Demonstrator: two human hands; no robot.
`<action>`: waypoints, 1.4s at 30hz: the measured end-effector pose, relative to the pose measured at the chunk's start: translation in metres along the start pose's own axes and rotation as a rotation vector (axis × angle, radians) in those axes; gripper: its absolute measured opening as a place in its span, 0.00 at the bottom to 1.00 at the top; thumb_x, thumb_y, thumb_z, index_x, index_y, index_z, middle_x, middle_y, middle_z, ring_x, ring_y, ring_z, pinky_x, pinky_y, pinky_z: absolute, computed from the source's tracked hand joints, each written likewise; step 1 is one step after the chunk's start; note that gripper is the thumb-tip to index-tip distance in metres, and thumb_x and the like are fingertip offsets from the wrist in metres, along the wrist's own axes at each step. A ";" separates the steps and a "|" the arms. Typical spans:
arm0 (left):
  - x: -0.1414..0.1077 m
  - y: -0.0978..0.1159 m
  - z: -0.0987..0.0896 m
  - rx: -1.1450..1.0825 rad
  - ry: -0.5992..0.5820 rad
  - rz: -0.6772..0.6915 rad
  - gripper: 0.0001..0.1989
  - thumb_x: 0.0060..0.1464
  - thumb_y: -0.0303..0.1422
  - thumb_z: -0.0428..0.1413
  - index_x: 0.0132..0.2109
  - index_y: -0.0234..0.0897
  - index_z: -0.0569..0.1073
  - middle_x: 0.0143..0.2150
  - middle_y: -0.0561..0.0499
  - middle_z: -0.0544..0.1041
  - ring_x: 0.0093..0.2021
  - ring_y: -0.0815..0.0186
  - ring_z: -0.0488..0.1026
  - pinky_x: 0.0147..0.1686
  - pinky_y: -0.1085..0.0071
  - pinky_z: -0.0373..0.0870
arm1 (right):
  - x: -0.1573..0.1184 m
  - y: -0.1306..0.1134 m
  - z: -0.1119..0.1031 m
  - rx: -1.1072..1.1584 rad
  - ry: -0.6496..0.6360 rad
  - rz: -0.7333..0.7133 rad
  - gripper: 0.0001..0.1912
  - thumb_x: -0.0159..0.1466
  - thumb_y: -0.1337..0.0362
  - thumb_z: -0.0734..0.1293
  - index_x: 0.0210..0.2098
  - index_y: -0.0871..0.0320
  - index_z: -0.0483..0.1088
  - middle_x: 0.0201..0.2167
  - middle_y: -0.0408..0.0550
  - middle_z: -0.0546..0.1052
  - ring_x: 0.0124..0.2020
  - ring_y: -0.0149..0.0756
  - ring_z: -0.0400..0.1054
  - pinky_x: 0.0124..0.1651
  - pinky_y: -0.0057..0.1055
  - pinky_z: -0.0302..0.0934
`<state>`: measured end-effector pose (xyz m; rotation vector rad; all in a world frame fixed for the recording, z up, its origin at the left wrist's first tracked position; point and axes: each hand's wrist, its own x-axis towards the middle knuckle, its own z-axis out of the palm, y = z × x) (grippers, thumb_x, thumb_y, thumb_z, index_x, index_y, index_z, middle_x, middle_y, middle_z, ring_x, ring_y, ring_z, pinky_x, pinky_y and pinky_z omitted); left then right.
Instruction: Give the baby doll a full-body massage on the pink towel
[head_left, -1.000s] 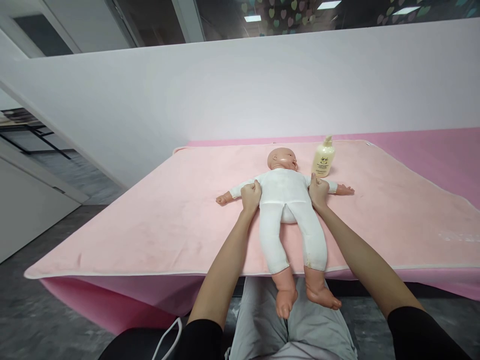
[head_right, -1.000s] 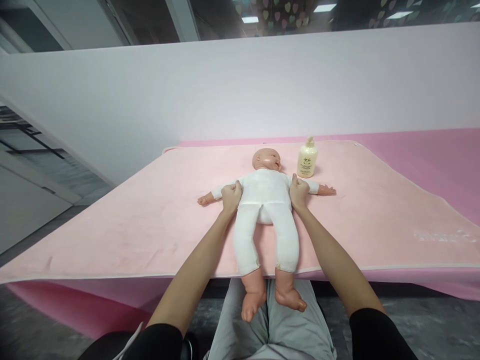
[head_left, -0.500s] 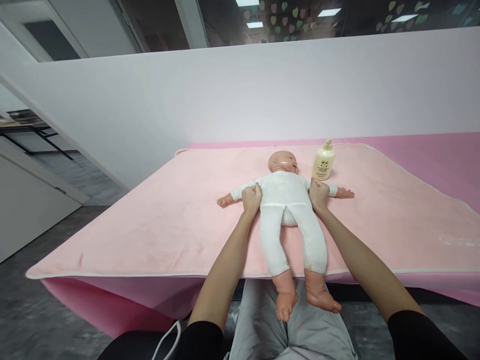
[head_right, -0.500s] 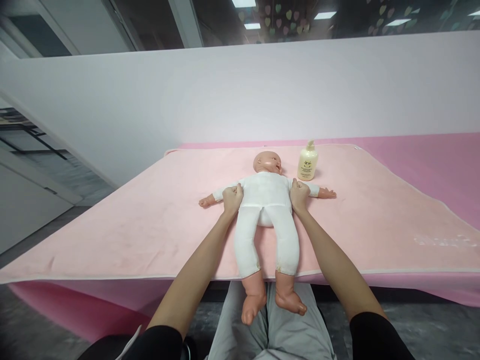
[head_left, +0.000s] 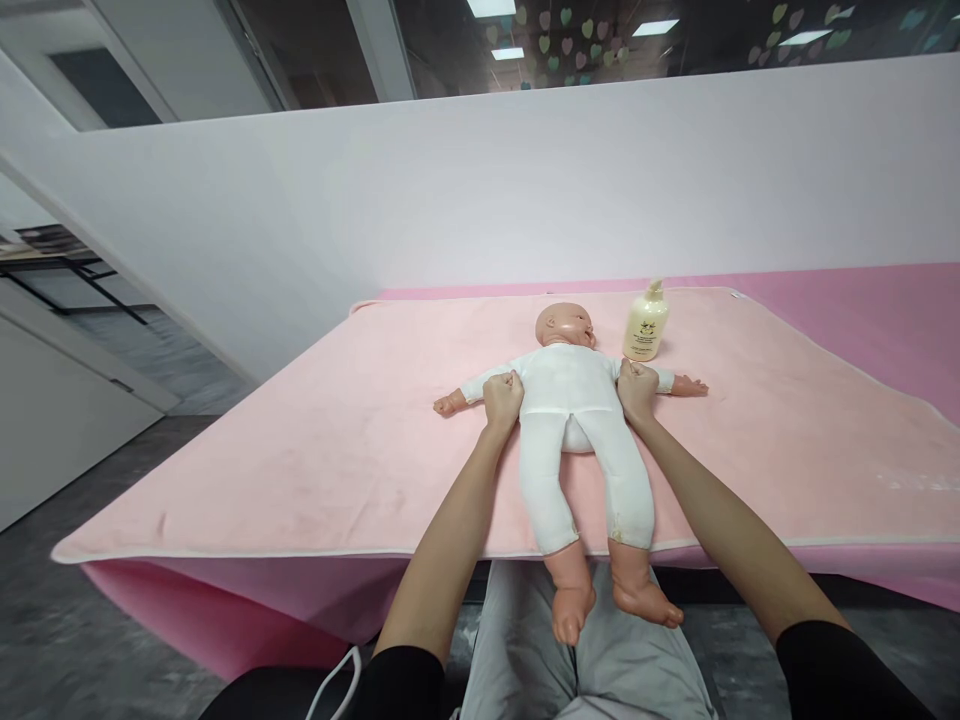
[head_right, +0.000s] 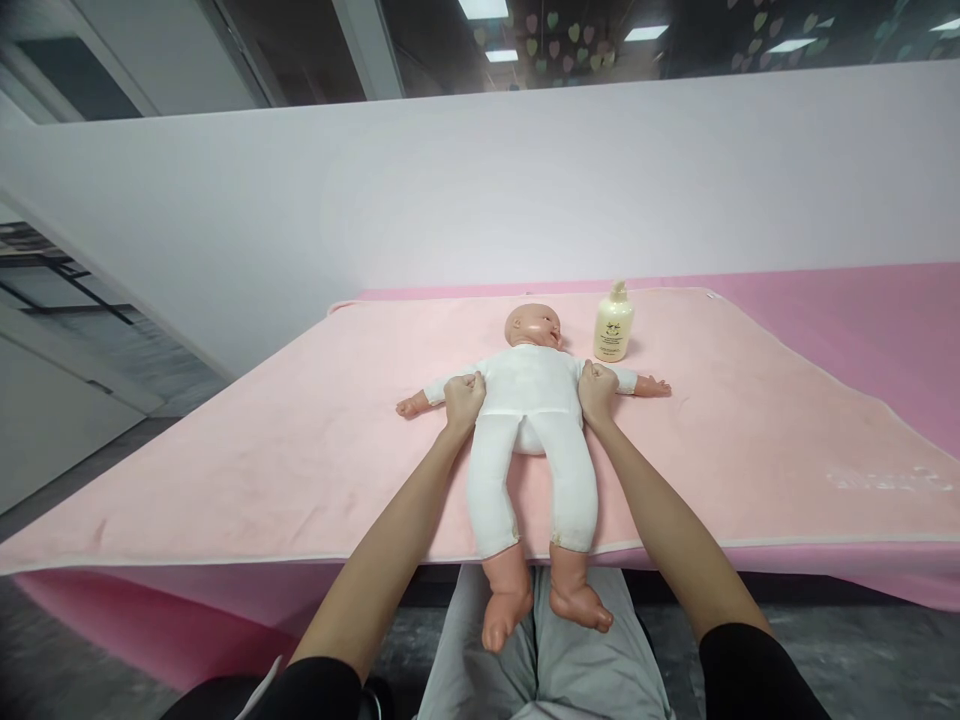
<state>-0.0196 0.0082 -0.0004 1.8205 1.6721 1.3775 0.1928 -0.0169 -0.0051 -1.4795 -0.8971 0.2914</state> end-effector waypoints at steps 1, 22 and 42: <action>0.000 0.000 0.000 0.003 -0.001 0.005 0.22 0.53 0.29 0.46 0.15 0.39 0.45 0.14 0.57 0.47 0.18 0.72 0.45 0.24 0.69 0.44 | 0.000 0.000 0.000 -0.003 -0.003 0.003 0.22 0.58 0.69 0.58 0.14 0.54 0.42 0.13 0.36 0.44 0.19 0.25 0.40 0.25 0.29 0.37; 0.004 0.030 0.002 -0.240 0.139 0.037 0.22 0.53 0.30 0.47 0.19 0.39 0.42 0.17 0.58 0.42 0.19 0.73 0.42 0.22 0.70 0.43 | 0.004 0.006 0.005 -0.171 -0.072 -0.052 0.14 0.48 0.73 0.54 0.13 0.56 0.43 0.16 0.37 0.42 0.21 0.26 0.40 0.26 0.28 0.36; 0.051 0.070 0.071 0.105 -0.056 0.270 0.18 0.52 0.39 0.55 0.50 0.40 0.70 0.59 0.41 0.62 0.60 0.51 0.57 0.57 0.55 0.55 | 0.002 0.007 0.008 -0.147 -0.060 -0.156 0.15 0.50 0.72 0.55 0.12 0.56 0.44 0.12 0.37 0.44 0.19 0.26 0.41 0.24 0.29 0.37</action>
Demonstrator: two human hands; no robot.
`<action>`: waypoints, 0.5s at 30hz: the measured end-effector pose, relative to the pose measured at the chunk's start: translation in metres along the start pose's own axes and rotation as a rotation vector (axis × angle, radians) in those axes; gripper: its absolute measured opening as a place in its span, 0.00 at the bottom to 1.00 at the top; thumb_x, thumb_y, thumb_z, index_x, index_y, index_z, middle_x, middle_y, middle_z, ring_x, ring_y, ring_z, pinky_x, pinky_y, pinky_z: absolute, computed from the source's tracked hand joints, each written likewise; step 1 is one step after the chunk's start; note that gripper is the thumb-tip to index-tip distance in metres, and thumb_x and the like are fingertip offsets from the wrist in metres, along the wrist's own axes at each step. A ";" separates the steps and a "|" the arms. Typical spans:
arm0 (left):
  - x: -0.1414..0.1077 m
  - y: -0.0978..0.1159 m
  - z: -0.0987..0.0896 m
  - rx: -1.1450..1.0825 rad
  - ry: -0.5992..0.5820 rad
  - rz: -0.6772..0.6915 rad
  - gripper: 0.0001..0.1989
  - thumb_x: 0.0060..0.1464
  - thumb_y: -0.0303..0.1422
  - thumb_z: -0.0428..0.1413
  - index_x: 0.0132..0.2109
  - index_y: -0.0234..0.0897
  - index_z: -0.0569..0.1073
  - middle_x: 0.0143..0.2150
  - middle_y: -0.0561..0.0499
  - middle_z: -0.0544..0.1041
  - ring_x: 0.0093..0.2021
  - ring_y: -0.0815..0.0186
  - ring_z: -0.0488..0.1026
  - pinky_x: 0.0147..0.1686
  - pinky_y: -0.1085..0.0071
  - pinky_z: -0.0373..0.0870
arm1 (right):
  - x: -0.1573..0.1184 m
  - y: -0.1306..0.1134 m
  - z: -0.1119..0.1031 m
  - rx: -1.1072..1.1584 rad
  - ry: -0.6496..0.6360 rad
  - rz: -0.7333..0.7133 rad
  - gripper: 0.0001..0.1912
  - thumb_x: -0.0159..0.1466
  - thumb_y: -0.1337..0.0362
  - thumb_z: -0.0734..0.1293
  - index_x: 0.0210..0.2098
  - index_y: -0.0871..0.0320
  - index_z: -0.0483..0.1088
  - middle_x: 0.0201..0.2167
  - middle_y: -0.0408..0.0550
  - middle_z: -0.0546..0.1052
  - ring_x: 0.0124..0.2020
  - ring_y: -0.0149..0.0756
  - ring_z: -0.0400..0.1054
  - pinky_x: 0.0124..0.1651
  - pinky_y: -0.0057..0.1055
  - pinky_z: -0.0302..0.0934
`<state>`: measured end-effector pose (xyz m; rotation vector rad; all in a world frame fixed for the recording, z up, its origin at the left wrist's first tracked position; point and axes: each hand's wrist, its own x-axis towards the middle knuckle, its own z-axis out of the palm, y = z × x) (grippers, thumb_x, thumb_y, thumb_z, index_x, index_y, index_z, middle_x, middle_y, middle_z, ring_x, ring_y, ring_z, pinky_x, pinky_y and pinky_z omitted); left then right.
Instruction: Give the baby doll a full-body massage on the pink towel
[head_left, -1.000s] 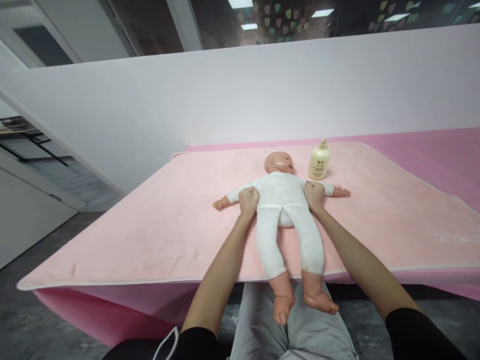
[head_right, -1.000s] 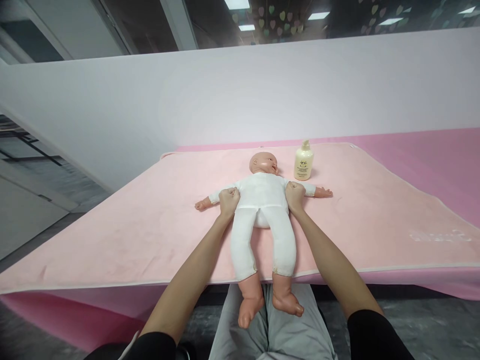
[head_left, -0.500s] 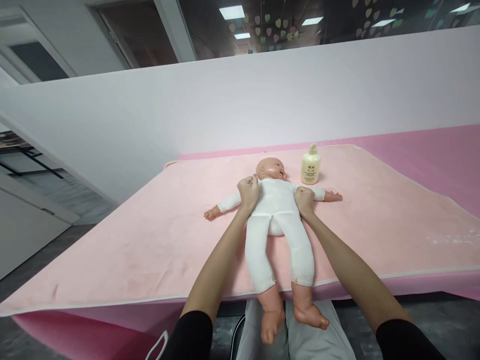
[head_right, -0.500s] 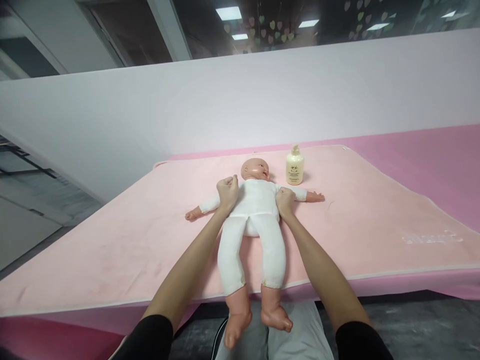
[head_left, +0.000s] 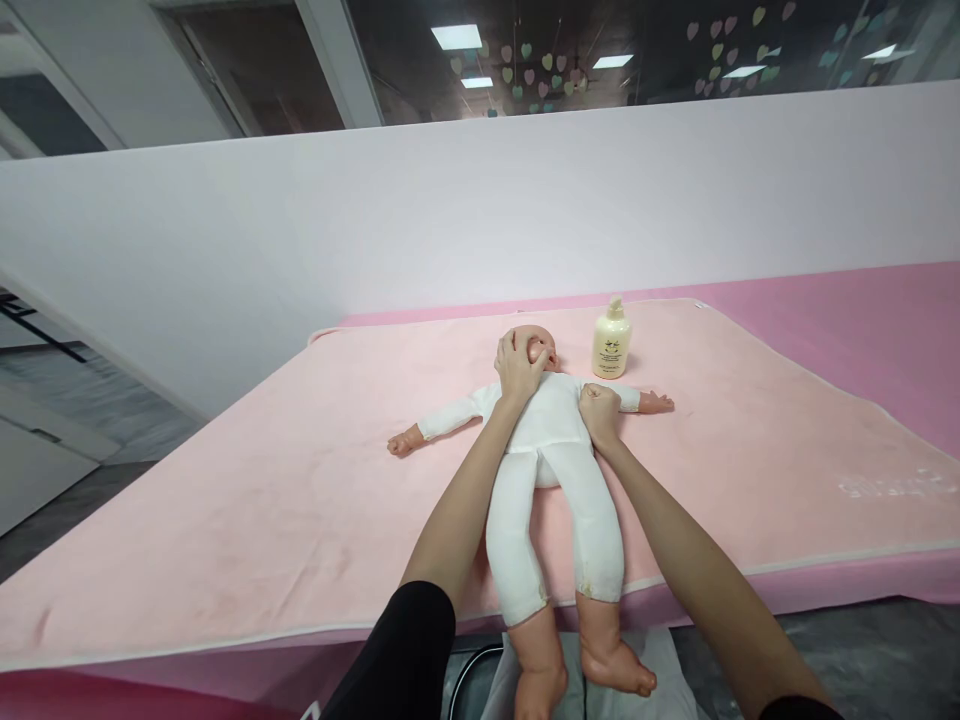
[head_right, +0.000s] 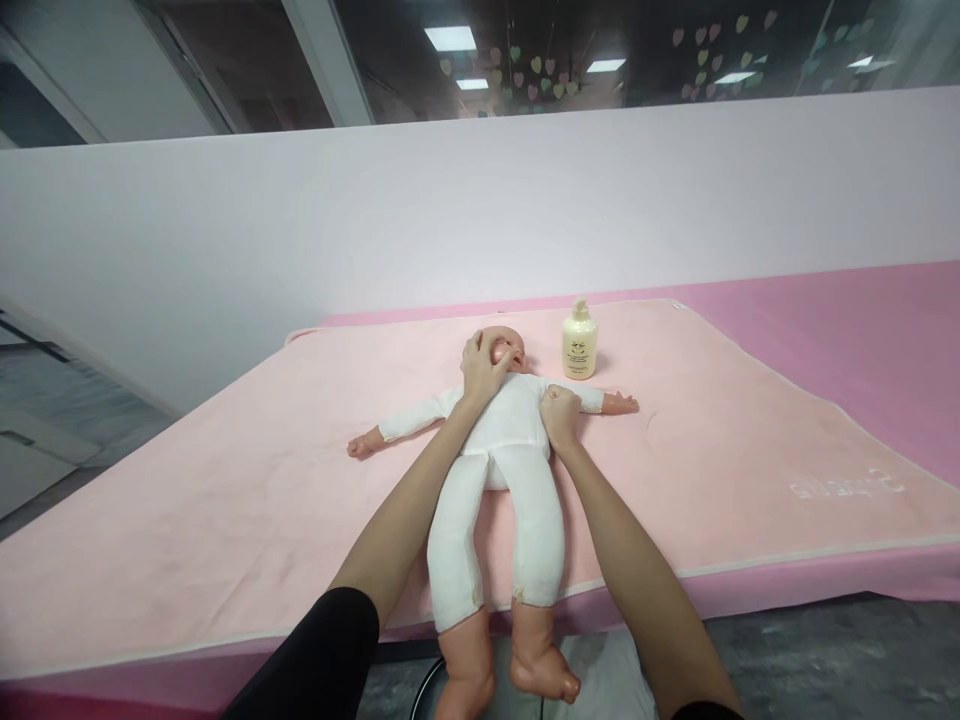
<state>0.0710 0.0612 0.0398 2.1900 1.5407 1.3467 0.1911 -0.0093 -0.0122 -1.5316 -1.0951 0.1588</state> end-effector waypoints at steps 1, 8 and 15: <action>-0.001 -0.002 0.000 -0.020 0.015 0.002 0.18 0.52 0.39 0.55 0.49 0.39 0.70 0.58 0.41 0.63 0.59 0.53 0.59 0.57 0.56 0.56 | -0.001 0.000 -0.001 0.010 0.007 -0.017 0.15 0.50 0.71 0.55 0.12 0.56 0.44 0.13 0.37 0.44 0.18 0.25 0.41 0.24 0.29 0.38; -0.002 -0.024 -0.010 -0.213 0.156 -0.154 0.16 0.54 0.36 0.52 0.49 0.36 0.65 0.52 0.41 0.68 0.56 0.57 0.63 0.57 0.61 0.58 | -0.003 -0.002 -0.003 0.093 0.020 -0.099 0.17 0.53 0.68 0.56 0.14 0.56 0.42 0.14 0.37 0.44 0.19 0.25 0.41 0.24 0.28 0.38; -0.002 -0.040 -0.018 -0.325 0.100 -0.312 0.21 0.56 0.36 0.49 0.56 0.35 0.60 0.56 0.40 0.68 0.56 0.57 0.66 0.54 0.64 0.62 | 0.023 -0.042 0.009 0.147 0.146 -0.074 0.18 0.53 0.69 0.57 0.16 0.55 0.39 0.15 0.37 0.41 0.20 0.25 0.38 0.26 0.29 0.36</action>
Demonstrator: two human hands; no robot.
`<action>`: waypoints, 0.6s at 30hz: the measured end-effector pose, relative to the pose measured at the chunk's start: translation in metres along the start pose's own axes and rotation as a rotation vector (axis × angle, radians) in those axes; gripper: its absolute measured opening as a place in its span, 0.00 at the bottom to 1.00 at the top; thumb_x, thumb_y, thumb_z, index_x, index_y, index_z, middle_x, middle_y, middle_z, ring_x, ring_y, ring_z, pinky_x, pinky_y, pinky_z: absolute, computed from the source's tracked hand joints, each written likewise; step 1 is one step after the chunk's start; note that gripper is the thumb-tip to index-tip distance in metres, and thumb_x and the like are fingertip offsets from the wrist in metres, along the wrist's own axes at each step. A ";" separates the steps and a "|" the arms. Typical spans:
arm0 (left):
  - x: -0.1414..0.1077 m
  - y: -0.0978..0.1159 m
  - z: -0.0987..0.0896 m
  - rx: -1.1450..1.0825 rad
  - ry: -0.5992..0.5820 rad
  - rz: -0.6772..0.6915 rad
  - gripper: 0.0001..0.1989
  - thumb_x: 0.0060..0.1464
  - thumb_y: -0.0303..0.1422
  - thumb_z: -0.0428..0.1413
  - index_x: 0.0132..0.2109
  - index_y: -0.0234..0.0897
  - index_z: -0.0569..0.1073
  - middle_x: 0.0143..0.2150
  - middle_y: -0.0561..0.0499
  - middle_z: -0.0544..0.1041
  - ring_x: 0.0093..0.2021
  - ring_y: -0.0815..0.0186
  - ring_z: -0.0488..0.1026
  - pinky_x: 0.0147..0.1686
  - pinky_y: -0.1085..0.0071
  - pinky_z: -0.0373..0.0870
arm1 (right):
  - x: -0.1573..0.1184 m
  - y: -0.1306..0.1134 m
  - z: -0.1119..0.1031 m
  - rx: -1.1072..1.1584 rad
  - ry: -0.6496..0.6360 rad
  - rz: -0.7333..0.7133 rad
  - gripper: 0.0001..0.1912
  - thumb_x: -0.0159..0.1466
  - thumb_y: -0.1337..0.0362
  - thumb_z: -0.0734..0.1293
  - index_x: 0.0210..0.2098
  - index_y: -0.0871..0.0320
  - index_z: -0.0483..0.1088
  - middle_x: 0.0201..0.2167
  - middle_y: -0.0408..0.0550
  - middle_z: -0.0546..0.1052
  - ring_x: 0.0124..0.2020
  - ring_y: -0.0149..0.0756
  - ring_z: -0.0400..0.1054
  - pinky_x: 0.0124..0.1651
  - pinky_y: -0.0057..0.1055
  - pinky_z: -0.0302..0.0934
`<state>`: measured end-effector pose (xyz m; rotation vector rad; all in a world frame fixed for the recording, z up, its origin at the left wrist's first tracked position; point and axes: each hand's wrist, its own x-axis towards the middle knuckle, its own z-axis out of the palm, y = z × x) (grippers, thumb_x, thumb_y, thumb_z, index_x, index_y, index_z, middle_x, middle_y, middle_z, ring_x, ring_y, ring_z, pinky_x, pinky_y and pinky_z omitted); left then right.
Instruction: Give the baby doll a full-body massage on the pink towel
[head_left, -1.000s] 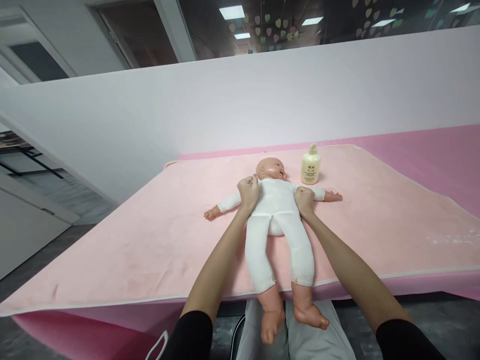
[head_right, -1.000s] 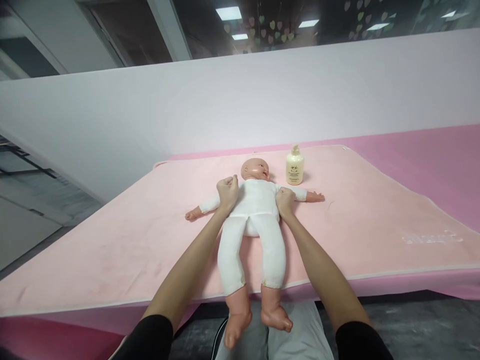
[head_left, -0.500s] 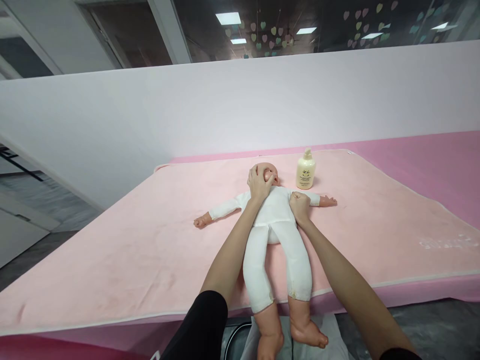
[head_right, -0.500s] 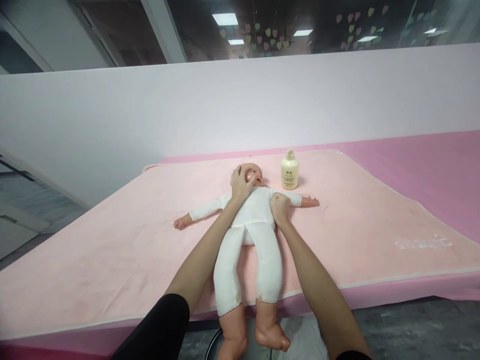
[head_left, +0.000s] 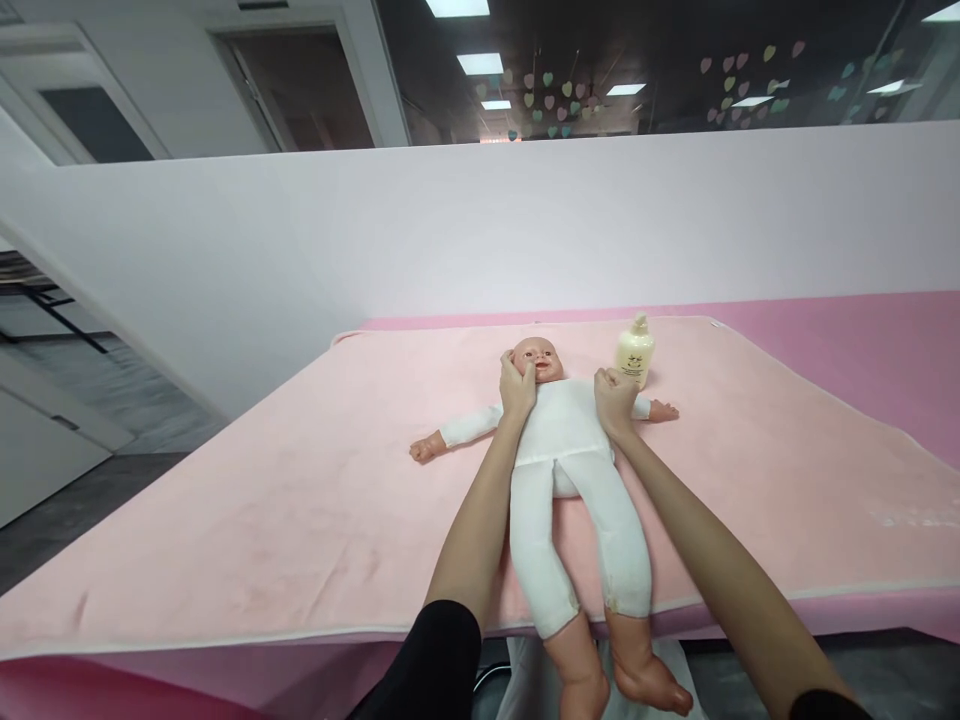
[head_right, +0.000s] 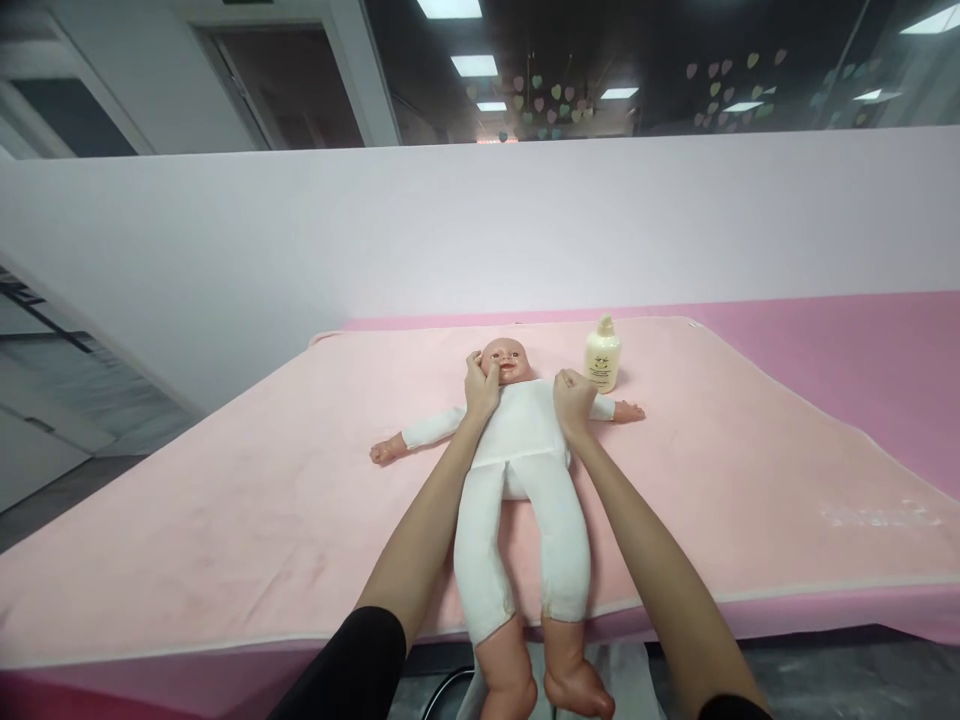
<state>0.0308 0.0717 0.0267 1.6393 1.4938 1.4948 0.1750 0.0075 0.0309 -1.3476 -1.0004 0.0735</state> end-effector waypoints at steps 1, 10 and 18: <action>0.000 0.000 -0.001 0.005 -0.013 0.006 0.21 0.56 0.36 0.48 0.56 0.36 0.60 0.56 0.41 0.69 0.56 0.57 0.67 0.53 0.64 0.63 | 0.007 -0.008 0.008 -0.013 0.007 0.008 0.18 0.52 0.70 0.57 0.16 0.55 0.39 0.16 0.37 0.40 0.20 0.25 0.37 0.26 0.29 0.35; 0.007 -0.014 -0.006 -0.077 -0.124 -0.032 0.22 0.58 0.36 0.44 0.59 0.38 0.59 0.56 0.45 0.70 0.55 0.60 0.69 0.54 0.64 0.62 | 0.030 -0.014 0.098 0.109 -0.054 0.464 0.07 0.53 0.59 0.64 0.26 0.56 0.62 0.29 0.45 0.70 0.33 0.35 0.62 0.39 0.30 0.55; 0.020 -0.009 0.003 -0.123 -0.174 0.049 0.18 0.56 0.33 0.46 0.53 0.40 0.69 0.55 0.49 0.71 0.56 0.62 0.67 0.57 0.66 0.60 | 0.023 0.017 0.097 0.217 -0.327 0.326 0.24 0.55 0.58 0.64 0.51 0.54 0.67 0.57 0.48 0.67 0.59 0.39 0.58 0.63 0.38 0.47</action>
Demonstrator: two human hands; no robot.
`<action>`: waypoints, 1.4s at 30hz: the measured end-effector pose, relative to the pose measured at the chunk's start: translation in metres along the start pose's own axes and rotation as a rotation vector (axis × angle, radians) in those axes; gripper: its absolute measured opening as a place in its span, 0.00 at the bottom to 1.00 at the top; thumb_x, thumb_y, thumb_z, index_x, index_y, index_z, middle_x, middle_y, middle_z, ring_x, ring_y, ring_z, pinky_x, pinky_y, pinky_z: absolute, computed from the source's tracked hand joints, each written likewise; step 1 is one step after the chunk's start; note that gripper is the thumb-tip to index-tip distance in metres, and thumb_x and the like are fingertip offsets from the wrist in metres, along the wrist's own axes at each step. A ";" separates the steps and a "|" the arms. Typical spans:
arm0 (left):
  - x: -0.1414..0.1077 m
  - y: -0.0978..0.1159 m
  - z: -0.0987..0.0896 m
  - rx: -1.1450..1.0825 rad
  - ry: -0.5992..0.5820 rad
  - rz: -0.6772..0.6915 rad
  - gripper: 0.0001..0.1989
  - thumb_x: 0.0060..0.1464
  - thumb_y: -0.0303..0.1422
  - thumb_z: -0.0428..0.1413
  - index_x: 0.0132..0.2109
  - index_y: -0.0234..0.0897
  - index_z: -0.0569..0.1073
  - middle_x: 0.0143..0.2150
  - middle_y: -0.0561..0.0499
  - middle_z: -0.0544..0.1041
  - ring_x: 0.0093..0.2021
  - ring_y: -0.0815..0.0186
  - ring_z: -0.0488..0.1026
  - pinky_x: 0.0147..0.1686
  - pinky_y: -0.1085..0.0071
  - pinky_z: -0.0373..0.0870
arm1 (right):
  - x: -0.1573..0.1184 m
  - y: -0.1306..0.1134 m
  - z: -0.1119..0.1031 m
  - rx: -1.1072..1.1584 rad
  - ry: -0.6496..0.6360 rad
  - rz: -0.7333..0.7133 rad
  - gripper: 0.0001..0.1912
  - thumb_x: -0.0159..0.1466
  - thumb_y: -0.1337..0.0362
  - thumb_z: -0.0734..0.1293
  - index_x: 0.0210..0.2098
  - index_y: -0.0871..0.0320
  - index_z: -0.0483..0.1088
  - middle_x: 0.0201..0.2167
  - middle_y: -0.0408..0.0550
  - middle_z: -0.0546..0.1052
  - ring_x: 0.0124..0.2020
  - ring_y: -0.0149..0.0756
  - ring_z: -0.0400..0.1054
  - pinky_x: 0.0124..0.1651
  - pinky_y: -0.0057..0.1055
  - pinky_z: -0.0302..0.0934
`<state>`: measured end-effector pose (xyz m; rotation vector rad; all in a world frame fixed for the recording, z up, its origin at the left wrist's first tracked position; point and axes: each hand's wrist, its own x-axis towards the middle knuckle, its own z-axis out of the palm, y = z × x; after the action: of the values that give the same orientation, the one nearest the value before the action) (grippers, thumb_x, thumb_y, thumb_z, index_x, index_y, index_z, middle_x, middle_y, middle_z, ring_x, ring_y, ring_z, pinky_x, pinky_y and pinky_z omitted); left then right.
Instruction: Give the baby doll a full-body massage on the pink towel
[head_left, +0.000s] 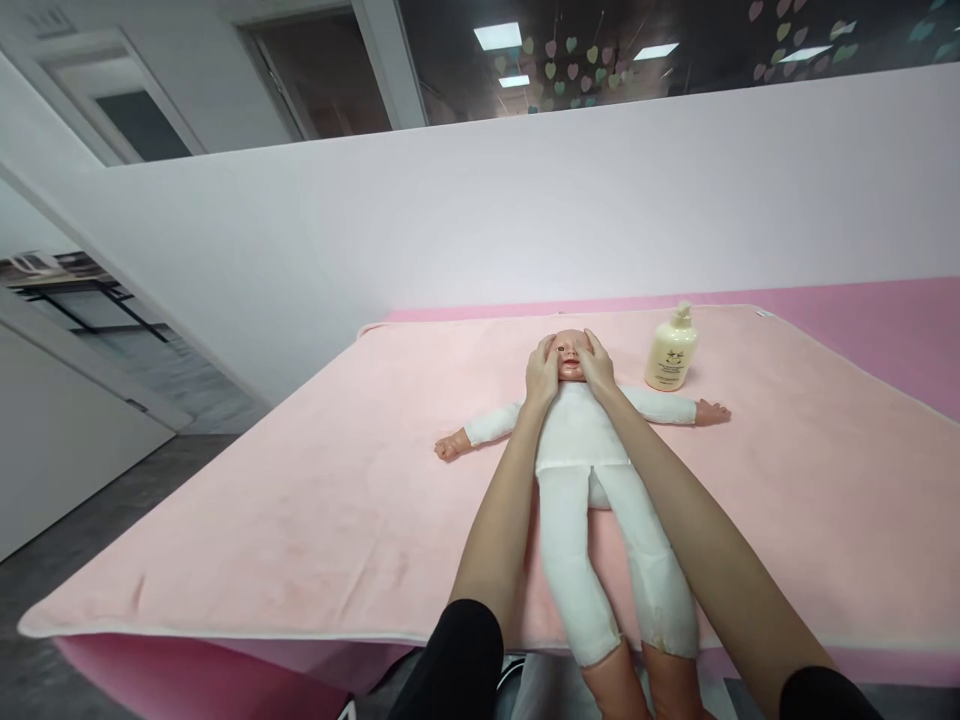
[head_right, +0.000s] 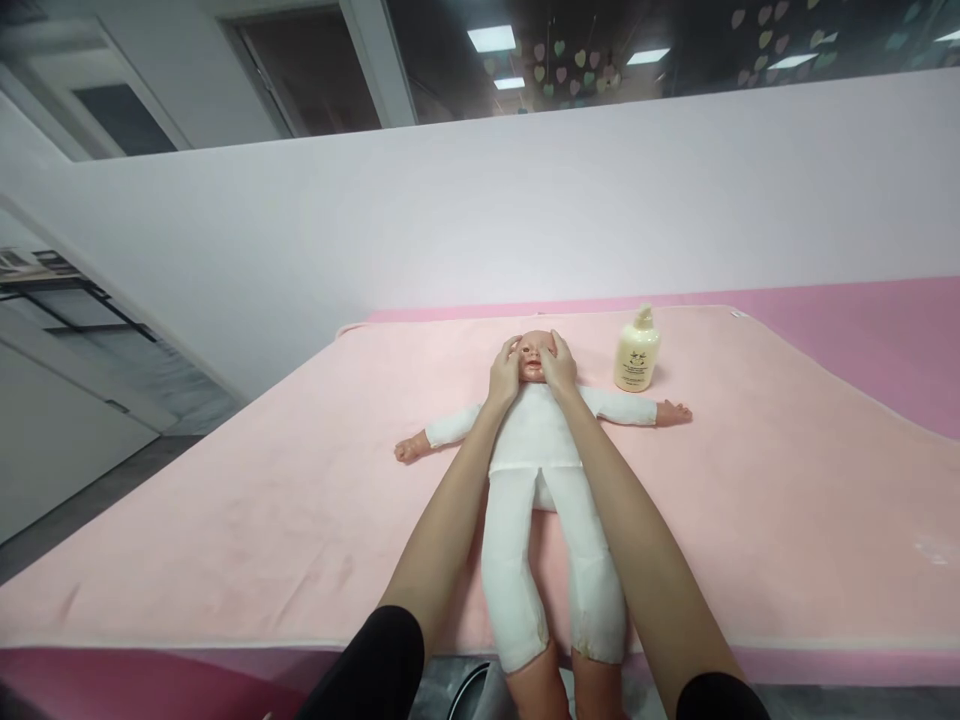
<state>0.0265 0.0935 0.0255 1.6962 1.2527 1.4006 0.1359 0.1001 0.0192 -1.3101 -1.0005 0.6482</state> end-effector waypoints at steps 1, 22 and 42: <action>0.004 -0.001 0.001 -0.035 0.013 -0.039 0.17 0.56 0.34 0.46 0.51 0.40 0.70 0.53 0.49 0.73 0.54 0.62 0.68 0.55 0.66 0.62 | -0.001 -0.001 -0.002 0.010 -0.019 -0.009 0.24 0.56 0.59 0.64 0.52 0.55 0.66 0.58 0.48 0.66 0.60 0.38 0.57 0.63 0.37 0.47; 0.034 0.000 0.018 -0.212 -0.067 -0.022 0.20 0.50 0.31 0.55 0.52 0.33 0.73 0.57 0.43 0.69 0.58 0.60 0.65 0.58 0.67 0.60 | 0.021 0.015 -0.011 0.119 -0.072 -0.002 0.20 0.53 0.58 0.66 0.45 0.54 0.69 0.48 0.46 0.72 0.48 0.36 0.66 0.54 0.35 0.59; 0.030 0.001 0.019 -0.073 0.042 0.023 0.21 0.53 0.26 0.41 0.46 0.35 0.76 0.51 0.48 0.74 0.55 0.64 0.67 0.56 0.69 0.63 | 0.027 0.023 -0.005 0.290 -0.098 -0.007 0.18 0.59 0.62 0.60 0.47 0.60 0.71 0.54 0.50 0.70 0.56 0.36 0.61 0.61 0.36 0.53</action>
<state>0.0455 0.1228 0.0334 1.6440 1.1935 1.4850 0.1555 0.1252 0.0036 -1.0277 -0.9494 0.8252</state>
